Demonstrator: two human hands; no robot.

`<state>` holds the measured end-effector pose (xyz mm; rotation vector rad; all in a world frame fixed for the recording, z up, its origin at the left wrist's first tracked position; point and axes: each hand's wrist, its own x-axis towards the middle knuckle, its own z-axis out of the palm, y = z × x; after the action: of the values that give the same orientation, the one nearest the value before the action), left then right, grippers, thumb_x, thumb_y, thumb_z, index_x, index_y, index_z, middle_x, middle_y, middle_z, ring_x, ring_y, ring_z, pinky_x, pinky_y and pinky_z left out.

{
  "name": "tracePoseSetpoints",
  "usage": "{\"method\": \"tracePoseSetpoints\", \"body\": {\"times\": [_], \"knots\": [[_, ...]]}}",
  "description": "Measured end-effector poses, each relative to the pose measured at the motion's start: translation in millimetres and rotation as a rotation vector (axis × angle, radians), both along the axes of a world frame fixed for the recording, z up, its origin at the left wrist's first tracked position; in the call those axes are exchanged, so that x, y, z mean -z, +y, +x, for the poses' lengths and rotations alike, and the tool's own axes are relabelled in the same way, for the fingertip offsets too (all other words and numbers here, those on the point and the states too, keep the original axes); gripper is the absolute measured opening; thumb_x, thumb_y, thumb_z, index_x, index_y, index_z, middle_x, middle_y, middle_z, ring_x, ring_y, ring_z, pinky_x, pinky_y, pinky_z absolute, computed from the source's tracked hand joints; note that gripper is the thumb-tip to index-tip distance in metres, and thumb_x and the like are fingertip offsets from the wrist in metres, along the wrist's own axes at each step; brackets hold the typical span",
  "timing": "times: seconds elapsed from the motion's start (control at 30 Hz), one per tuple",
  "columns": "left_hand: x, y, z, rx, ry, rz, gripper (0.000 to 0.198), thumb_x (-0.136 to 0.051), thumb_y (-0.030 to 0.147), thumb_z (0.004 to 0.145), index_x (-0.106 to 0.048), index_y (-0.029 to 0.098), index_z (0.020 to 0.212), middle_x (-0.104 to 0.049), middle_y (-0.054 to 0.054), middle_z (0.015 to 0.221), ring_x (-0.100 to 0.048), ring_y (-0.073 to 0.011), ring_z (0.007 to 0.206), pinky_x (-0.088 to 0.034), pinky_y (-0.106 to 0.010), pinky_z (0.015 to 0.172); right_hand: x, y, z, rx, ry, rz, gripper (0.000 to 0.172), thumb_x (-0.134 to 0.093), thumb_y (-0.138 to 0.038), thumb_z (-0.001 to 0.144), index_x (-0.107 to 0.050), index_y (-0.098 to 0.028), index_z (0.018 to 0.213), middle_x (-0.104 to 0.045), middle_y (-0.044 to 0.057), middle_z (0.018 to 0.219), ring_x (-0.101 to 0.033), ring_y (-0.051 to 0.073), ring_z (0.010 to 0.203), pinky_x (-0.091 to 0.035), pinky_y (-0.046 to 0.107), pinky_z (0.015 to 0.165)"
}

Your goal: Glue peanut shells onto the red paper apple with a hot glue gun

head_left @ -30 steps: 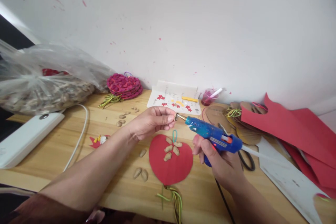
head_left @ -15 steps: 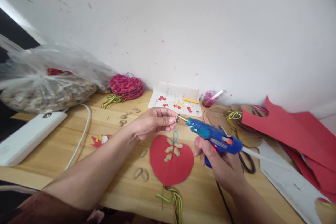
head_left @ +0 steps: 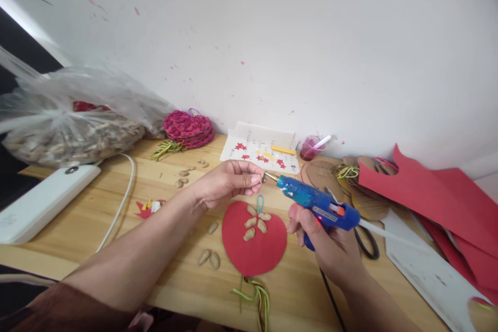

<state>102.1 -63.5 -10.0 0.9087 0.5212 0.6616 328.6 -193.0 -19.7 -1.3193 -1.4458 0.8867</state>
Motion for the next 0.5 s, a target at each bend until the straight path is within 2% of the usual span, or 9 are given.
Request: {"method": "tracePoseSetpoints", "body": {"times": [0.5], "knots": [[0.3,0.5,-0.8,0.006,0.021,0.011,0.034,-0.096,0.031,0.064,-0.075,0.014,0.084,-0.071,-0.002,0.07,-0.062,-0.0084,0.062,-0.047,-0.02,0.064,-3.0,-0.6,-0.9,0.026,0.0,-0.002,0.027,-0.062,-0.044,0.097,-0.07,-0.021,0.088,-0.072,0.004,0.073,-0.061,0.015,0.054,-0.051,0.029,0.052]]}}
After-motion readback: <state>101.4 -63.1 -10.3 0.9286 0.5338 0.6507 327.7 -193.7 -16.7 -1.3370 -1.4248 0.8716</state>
